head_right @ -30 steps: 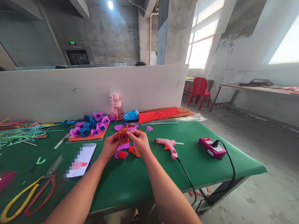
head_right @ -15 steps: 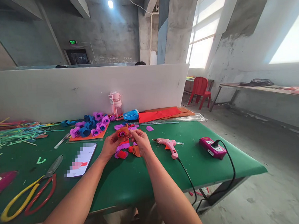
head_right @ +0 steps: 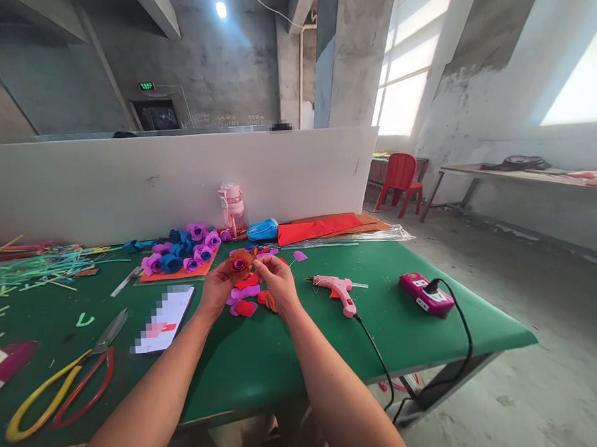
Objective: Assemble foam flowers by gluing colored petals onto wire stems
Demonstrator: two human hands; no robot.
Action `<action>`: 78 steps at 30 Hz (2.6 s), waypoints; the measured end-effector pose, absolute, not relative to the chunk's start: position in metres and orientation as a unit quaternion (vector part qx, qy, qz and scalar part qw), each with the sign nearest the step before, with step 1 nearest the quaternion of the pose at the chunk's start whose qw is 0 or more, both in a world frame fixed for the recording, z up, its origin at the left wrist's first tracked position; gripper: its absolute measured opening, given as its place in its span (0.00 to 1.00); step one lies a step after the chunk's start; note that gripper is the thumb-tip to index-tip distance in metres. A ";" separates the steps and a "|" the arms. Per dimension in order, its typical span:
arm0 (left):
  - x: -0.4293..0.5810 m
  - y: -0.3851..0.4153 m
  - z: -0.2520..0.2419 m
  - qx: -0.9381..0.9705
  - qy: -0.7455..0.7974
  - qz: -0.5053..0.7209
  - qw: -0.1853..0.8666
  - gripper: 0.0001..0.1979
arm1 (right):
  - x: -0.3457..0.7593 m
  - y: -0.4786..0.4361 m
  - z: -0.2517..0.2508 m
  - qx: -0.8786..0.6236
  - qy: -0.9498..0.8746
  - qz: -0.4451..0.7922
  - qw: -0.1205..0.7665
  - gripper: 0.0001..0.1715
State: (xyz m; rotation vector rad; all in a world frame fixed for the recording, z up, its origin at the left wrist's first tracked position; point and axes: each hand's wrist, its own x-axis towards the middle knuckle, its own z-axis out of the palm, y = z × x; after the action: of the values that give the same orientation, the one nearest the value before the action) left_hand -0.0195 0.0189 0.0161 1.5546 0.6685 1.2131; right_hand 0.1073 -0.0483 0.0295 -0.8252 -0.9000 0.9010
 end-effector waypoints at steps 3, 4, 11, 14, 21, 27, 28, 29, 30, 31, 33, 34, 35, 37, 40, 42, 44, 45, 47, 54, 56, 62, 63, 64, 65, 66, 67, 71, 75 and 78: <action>-0.020 0.018 0.014 0.648 0.266 0.495 0.514 0.23 | 0.108 -0.050 0.031 -0.376 -0.413 0.415 0.718 0.17; -0.020 0.018 0.013 0.649 0.261 0.494 0.517 0.22 | 0.108 -0.050 0.031 -0.378 -0.416 0.417 0.715 0.17; -0.020 0.022 0.009 0.649 0.251 0.496 0.519 0.20 | 0.108 -0.049 0.029 -0.366 -0.416 0.432 0.711 0.17; -0.020 0.021 0.010 0.657 0.255 0.492 0.511 0.21 | 0.108 -0.050 0.030 -0.359 -0.412 0.450 0.707 0.17; -0.019 0.016 0.017 0.636 0.271 0.501 0.521 0.25 | 0.109 -0.048 0.029 -0.343 -0.358 0.480 0.724 0.19; -0.017 0.016 0.016 0.622 0.281 0.508 0.526 0.25 | 0.110 -0.045 0.025 -0.396 -0.364 0.385 0.750 0.18; -0.017 0.016 0.016 0.622 0.282 0.508 0.524 0.25 | 0.111 -0.045 0.025 -0.394 -0.368 0.382 0.751 0.17; -0.017 0.017 0.016 0.624 0.284 0.509 0.521 0.24 | 0.111 -0.045 0.025 -0.388 -0.370 0.386 0.750 0.16; -0.017 0.017 0.016 0.626 0.285 0.509 0.518 0.24 | 0.111 -0.045 0.025 -0.382 -0.372 0.398 0.747 0.16; -0.017 0.017 0.015 0.628 0.285 0.508 0.516 0.24 | 0.111 -0.045 0.025 -0.377 -0.373 0.413 0.740 0.16; -0.018 0.017 0.014 0.634 0.279 0.503 0.517 0.23 | 0.110 -0.045 0.026 -0.371 -0.375 0.437 0.728 0.16; -0.018 0.017 0.014 0.636 0.275 0.500 0.519 0.23 | 0.110 -0.045 0.026 -0.368 -0.377 0.444 0.725 0.17; -0.018 0.017 0.014 0.639 0.273 0.497 0.520 0.22 | 0.109 -0.046 0.026 -0.366 -0.378 0.447 0.723 0.16; -0.017 0.017 0.013 0.645 0.273 0.492 0.518 0.21 | 0.108 -0.046 0.026 -0.361 -0.382 0.451 0.721 0.16; -0.017 0.015 0.013 0.650 0.280 0.485 0.514 0.21 | 0.109 -0.046 0.027 -0.354 -0.378 0.461 0.720 0.16; -0.016 0.016 0.013 0.649 0.286 0.486 0.511 0.21 | 0.110 -0.046 0.026 -0.355 -0.352 0.465 0.731 0.18; -0.016 0.017 0.013 0.651 0.300 0.494 0.492 0.22 | 0.111 -0.045 0.025 -0.368 -0.328 0.462 0.737 0.20; -0.016 0.019 0.012 0.654 0.308 0.501 0.475 0.22 | 0.111 -0.044 0.025 -0.375 -0.325 0.459 0.737 0.20; -0.017 0.021 0.011 0.663 0.324 0.516 0.434 0.23 | 0.111 -0.044 0.023 -0.384 -0.335 0.460 0.727 0.21; -0.019 0.018 0.015 0.683 0.348 0.535 0.354 0.20 | 0.102 -0.047 0.023 -0.377 -0.387 0.519 0.662 0.23; -0.020 0.015 0.018 0.681 0.342 0.544 0.351 0.20 | 0.102 -0.047 0.022 -0.389 -0.426 0.499 0.647 0.22; -0.021 0.017 0.018 0.680 0.344 0.558 0.330 0.19 | 0.102 -0.048 0.021 -0.394 -0.486 0.472 0.622 0.21; -0.021 0.018 0.017 0.677 0.338 0.560 0.337 0.19 | 0.102 -0.049 0.021 -0.390 -0.477 0.477 0.626 0.20; -0.020 0.019 0.015 0.676 0.333 0.559 0.347 0.20 | 0.102 -0.049 0.022 -0.385 -0.466 0.485 0.632 0.19; -0.020 0.020 0.014 0.676 0.329 0.554 0.359 0.20 | 0.102 -0.049 0.022 -0.378 -0.453 0.494 0.639 0.18; -0.020 0.021 0.012 0.678 0.328 0.545 0.367 0.19 | 0.102 -0.049 0.023 -0.370 -0.441 0.503 0.645 0.18; -0.020 0.022 0.011 0.682 0.332 0.535 0.372 0.19 | 0.103 -0.049 0.024 -0.364 -0.431 0.509 0.651 0.17; -0.020 0.023 0.009 0.689 0.346 0.527 0.358 0.16 | 0.104 -0.047 0.024 -0.366 -0.385 0.508 0.679 0.19; -0.021 0.021 0.011 0.696 0.342 0.526 0.349 0.17 | 0.104 -0.044 0.022 -0.376 -0.334 0.494 0.709 0.21; -0.021 0.019 0.012 0.715 0.338 0.510 0.339 0.18 | 0.104 -0.043 0.022 -0.378 -0.332 0.497 0.707 0.21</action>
State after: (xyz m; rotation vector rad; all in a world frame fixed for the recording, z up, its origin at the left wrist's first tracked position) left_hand -0.0212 0.0192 0.0124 1.8613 0.8795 1.3267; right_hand 0.1039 -0.0427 0.0216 -0.8399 -0.7375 1.1052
